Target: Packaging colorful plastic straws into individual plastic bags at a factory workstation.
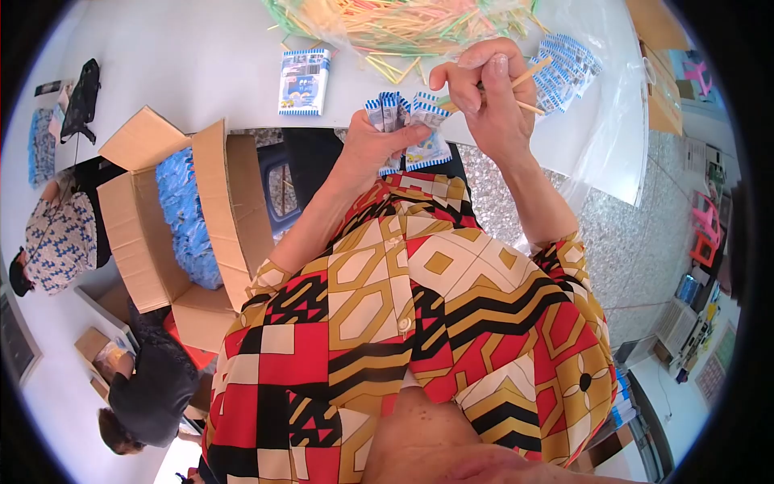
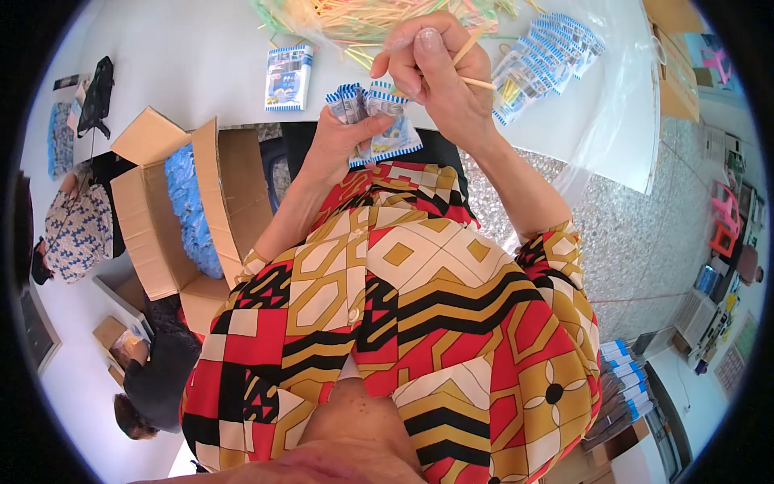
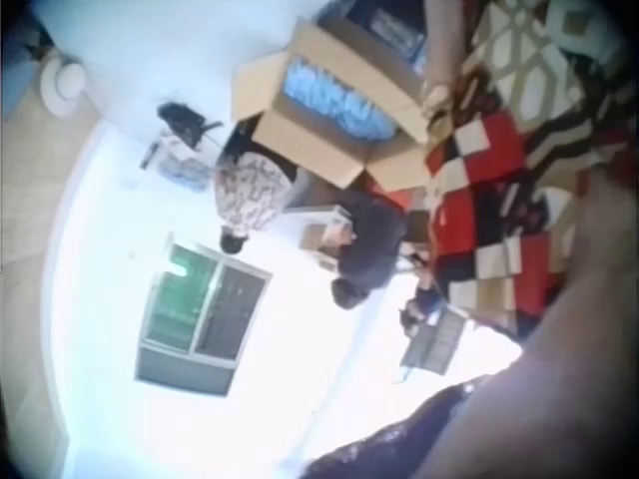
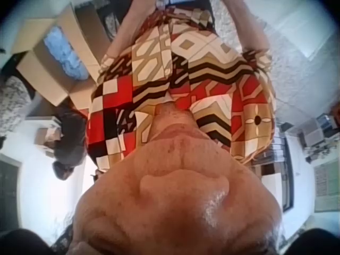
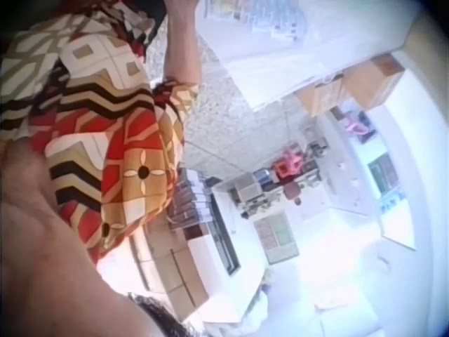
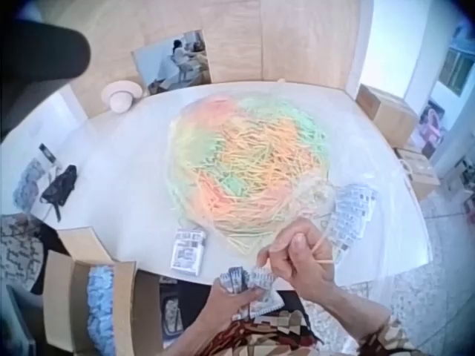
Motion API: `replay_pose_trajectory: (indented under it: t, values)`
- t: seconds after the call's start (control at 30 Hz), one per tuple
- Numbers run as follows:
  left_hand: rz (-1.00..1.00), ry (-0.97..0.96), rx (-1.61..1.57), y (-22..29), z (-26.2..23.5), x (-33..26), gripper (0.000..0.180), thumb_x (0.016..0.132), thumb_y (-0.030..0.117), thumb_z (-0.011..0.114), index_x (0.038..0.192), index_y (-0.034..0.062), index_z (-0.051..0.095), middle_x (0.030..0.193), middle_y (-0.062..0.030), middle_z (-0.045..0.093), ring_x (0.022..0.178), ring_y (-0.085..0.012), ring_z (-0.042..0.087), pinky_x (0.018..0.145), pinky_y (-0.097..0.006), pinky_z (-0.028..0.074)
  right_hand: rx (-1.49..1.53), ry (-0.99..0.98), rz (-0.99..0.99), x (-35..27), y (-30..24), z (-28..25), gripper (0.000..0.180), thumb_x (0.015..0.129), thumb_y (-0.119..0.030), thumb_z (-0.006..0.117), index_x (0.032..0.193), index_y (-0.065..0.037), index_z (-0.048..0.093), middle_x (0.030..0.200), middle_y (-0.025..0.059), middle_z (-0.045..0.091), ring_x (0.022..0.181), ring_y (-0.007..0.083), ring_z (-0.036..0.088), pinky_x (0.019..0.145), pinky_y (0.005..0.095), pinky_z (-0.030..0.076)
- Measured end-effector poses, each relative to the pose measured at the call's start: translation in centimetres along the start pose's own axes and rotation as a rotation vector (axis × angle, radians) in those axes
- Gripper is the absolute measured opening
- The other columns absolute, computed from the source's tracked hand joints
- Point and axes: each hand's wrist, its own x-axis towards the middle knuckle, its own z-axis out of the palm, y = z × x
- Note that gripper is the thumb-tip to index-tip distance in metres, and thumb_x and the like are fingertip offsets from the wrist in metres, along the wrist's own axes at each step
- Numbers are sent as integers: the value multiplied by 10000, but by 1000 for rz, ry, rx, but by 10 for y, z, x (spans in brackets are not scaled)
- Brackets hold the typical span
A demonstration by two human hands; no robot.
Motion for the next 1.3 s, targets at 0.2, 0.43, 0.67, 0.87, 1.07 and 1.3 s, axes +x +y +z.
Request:
replay_pose_trajectory:
  t: [0.2,0.43,0.67,0.87,1.07,1.3]
  values:
    - [5,-26,-37,-1,-3,0,175,691,108,779,799,70,646,682,23,609,524,-38,475,462,-192,336,-30,1,39,4,0,5,268,1012,-241,293,975,-73,499,564,-41,329,516,55,314,740,348,463]
    - [52,-55,114,6,2,-1,141,746,63,736,838,8,645,735,2,629,632,-48,540,570,-199,423,-96,19,234,11,-1,2,282,1009,-231,316,976,-60,538,588,-47,356,527,43,324,777,293,471]
    - [121,-72,150,6,3,3,119,768,65,716,835,3,641,730,0,627,644,-46,537,588,-201,428,-178,-53,237,16,-7,1,291,1005,-235,328,955,-63,557,639,-33,420,608,43,398,843,279,453]
    - [268,-43,256,4,1,11,148,765,80,725,863,2,646,733,-3,633,646,-46,543,590,-200,437,-416,-233,254,23,-13,-5,369,992,-320,329,1010,-63,594,931,36,591,959,128,533,957,298,384]
    - [277,-36,212,6,1,11,148,762,62,722,872,-4,646,744,-1,637,659,-42,547,601,-191,448,-603,-293,322,25,-15,-5,407,986,-352,311,1099,-85,596,1128,37,581,1138,169,486,1018,333,334]
    - [300,-34,248,8,-7,10,138,760,56,720,861,-1,645,738,1,631,655,-39,538,588,-192,441,-785,-307,151,29,-21,7,395,983,-331,338,1204,-56,514,1231,139,505,1198,244,444,1033,391,305]
